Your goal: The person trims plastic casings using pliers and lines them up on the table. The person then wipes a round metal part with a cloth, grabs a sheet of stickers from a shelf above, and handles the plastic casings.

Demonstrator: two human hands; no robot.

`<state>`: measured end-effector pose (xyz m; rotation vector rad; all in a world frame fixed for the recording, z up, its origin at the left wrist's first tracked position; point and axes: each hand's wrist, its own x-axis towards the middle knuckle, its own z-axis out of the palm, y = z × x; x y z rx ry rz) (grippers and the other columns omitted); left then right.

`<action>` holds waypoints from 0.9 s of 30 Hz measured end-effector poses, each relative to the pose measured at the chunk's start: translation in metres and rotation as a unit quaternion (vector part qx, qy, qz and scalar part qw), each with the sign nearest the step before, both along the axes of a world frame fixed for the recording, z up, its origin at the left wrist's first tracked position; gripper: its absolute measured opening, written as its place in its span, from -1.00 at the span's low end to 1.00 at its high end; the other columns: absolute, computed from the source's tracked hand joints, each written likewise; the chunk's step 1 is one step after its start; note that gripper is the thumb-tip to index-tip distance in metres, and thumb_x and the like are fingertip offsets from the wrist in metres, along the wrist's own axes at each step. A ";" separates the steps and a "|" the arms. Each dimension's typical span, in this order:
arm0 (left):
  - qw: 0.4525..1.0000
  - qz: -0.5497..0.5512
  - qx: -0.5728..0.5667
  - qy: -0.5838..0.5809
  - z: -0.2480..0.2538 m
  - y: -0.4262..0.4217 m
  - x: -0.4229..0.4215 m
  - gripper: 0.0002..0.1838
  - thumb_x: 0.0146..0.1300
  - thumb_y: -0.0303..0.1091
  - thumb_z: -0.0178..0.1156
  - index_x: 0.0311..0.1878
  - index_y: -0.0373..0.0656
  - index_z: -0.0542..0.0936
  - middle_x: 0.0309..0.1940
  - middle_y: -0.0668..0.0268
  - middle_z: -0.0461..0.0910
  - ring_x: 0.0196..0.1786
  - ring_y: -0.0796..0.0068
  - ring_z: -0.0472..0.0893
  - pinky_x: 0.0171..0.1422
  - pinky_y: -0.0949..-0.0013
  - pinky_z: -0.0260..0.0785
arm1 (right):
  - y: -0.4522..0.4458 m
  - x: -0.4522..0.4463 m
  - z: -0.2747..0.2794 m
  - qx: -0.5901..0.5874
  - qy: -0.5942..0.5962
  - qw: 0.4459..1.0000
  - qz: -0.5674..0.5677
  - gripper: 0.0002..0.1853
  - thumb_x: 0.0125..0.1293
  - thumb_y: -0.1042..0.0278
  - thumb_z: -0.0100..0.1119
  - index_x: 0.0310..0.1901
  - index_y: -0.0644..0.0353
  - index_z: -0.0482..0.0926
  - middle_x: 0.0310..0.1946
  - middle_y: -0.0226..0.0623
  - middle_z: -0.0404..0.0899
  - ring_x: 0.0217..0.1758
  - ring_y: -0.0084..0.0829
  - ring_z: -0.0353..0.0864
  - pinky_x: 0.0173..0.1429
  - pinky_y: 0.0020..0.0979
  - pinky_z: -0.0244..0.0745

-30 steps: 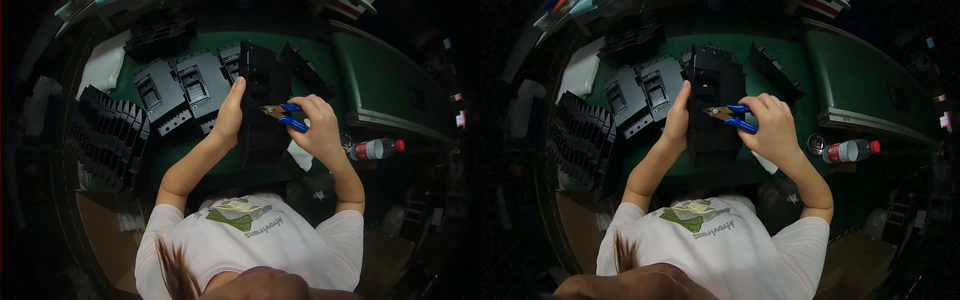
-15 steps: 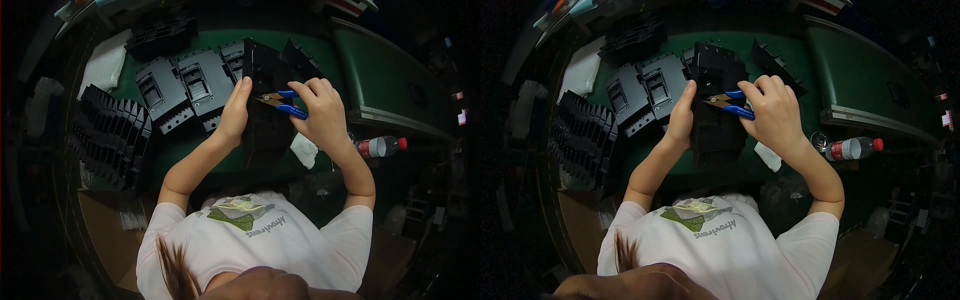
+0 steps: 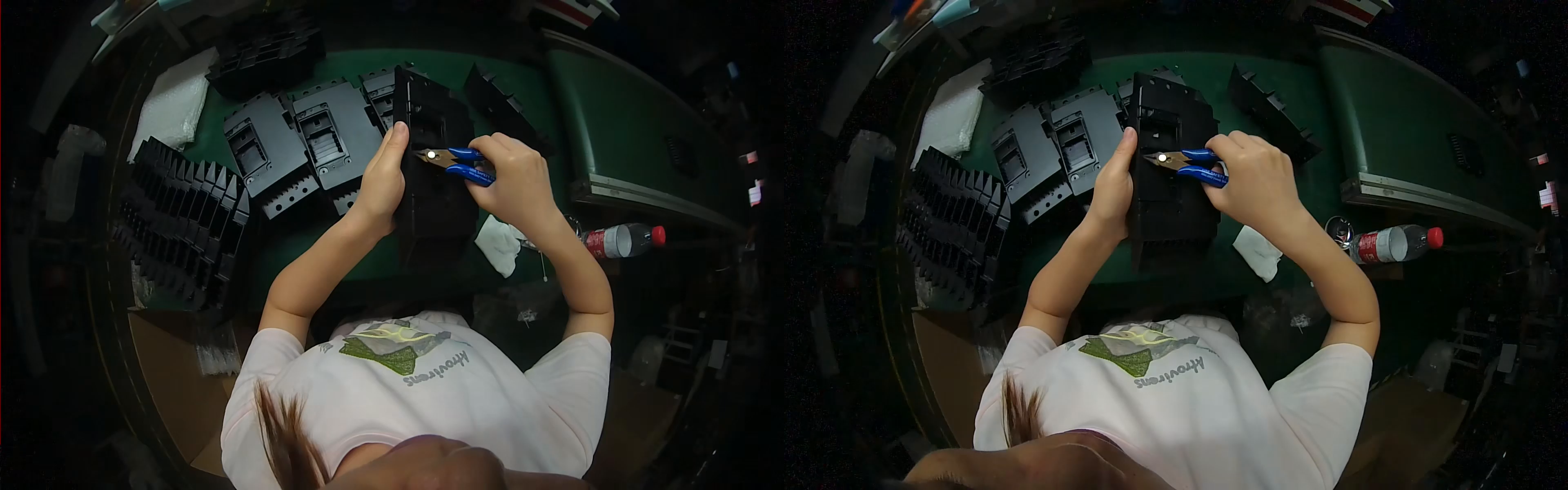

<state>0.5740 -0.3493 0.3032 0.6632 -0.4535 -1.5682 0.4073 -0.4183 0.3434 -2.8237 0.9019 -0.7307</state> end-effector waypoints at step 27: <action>0.416 0.163 -0.135 -0.884 0.018 0.019 0.043 -0.09 -0.13 -0.06 0.42 0.32 -0.10 0.24 0.26 -0.05 0.22 0.35 -0.09 0.15 0.34 -0.13 0.02 | -0.037 0.117 -0.044 0.569 -0.316 0.759 0.013 -0.66 0.31 0.34 0.05 0.06 0.28 0.41 -0.16 -0.27 0.51 -0.12 -0.49 0.51 -0.05 -0.46 0.45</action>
